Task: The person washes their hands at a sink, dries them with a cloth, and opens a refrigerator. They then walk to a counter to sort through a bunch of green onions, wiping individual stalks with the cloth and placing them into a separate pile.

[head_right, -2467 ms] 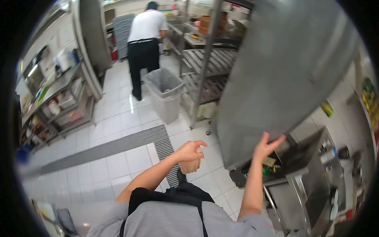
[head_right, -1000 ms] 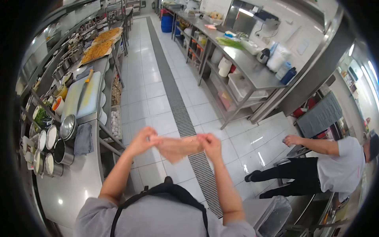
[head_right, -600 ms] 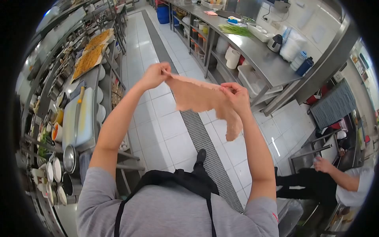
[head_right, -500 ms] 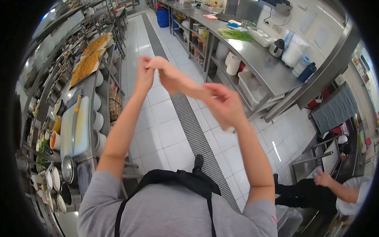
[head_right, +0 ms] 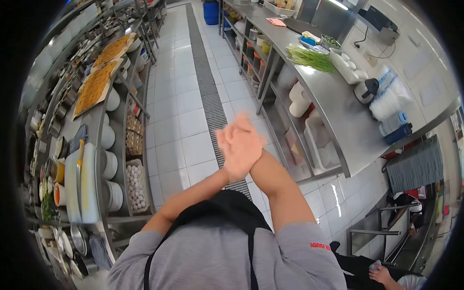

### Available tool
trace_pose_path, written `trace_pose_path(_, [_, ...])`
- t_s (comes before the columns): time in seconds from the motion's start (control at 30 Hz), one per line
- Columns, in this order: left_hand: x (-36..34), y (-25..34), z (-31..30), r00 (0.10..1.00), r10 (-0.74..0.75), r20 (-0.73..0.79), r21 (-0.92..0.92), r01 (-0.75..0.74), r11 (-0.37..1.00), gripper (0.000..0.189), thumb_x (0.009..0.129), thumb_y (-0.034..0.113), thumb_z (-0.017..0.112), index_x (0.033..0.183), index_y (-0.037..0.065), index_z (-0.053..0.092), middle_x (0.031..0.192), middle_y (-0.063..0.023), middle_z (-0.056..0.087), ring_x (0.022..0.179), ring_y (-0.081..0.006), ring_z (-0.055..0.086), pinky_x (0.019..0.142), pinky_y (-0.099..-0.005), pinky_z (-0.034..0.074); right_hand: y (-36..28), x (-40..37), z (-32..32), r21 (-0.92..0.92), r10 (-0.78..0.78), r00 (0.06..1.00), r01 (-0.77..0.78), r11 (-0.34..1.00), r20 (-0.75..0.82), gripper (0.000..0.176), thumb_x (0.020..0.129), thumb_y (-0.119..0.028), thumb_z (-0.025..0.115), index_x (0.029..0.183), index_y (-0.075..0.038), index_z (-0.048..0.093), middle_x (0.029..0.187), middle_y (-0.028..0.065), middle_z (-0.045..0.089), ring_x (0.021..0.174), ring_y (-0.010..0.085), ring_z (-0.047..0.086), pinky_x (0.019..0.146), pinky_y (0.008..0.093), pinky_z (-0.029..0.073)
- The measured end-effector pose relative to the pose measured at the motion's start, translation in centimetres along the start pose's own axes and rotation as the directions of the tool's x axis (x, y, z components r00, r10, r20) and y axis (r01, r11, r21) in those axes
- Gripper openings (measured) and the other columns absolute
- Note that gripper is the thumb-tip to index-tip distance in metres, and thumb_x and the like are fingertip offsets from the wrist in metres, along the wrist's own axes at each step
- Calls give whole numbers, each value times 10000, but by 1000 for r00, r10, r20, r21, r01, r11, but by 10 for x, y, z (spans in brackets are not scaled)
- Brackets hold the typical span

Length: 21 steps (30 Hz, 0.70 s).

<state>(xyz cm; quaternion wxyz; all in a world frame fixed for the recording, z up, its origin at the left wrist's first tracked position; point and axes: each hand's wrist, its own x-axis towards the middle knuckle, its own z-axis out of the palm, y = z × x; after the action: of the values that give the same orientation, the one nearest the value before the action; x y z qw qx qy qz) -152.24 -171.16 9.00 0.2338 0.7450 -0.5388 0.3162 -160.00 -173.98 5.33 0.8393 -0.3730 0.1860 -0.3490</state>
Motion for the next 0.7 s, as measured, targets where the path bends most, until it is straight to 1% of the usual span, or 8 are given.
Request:
trace_pose_path(0.07, [52,-29,18,633,772,-60,-888,-387,248,142,742,180,507,845,117,581,742,-71,561,795,-252,547,712,-367,401,2,31,-47,-412,49,998,-61,909,-39,480,778,-394,561,1119,-57,552,1061,130,584,999,251,525,875,324,408])
trace_pose_path(0.17, [113,-12,101,388,899,-203,-971,-200,-133,193,682,121,503,819,149,636,816,-25,604,789,-264,560,748,-378,426,5,108,-109,-848,87,983,-185,497,-163,493,797,-402,532,1151,-59,526,1039,132,590,987,248,530,868,325,411])
trace_pose_path(0.27, [152,10,154,431,901,50,-994,-67,88,179,683,115,512,813,134,633,914,-82,600,900,-301,545,836,-355,397,-14,163,-166,-951,51,955,-283,-127,-291,506,816,-410,502,1184,-62,500,1018,134,595,975,245,534,861,327,415])
trace_pose_path(0.4, [187,54,243,169,985,-26,-938,-345,35,357,717,59,526,1069,109,552,1005,-152,537,914,-277,536,863,-338,381,-99,101,-99,-893,-62,909,-388,228,-411,394,840,-390,455,1129,-142,554,909,116,613,861,258,567,772,372,468])
trace_pose_path(0.43, [182,71,237,211,975,-75,-963,-269,-15,360,721,58,523,1078,103,542,1016,-155,532,924,-278,530,870,-338,376,-103,86,-102,-473,-142,779,-215,854,-611,480,851,-438,425,1212,-122,458,1011,107,581,928,254,547,841,371,434])
trace_pose_path(0.47, [175,85,229,246,963,-108,-980,-188,-62,364,726,58,520,1088,97,533,1027,-158,527,934,-280,525,878,-337,372,-99,78,-104,155,-36,632,245,957,-774,578,863,-485,395,1295,-103,363,1112,97,549,994,250,527,911,369,399])
trace_pose_path(0.57, [128,133,177,351,915,-201,-975,15,-220,376,741,58,509,1116,78,504,1058,-167,512,963,-285,508,900,-334,358,-92,101,-117,237,-384,533,766,597,-754,454,910,-399,330,1231,-93,426,1111,75,540,975,212,535,861,335,438])
trace_pose_path(0.7, [125,139,183,476,849,-230,-864,302,-404,395,760,57,496,1154,53,466,1101,-179,493,1003,-291,486,929,-330,339,-100,93,-140,-89,-490,318,762,641,-812,334,905,-353,392,1084,-93,500,1056,58,545,970,170,529,836,313,447])
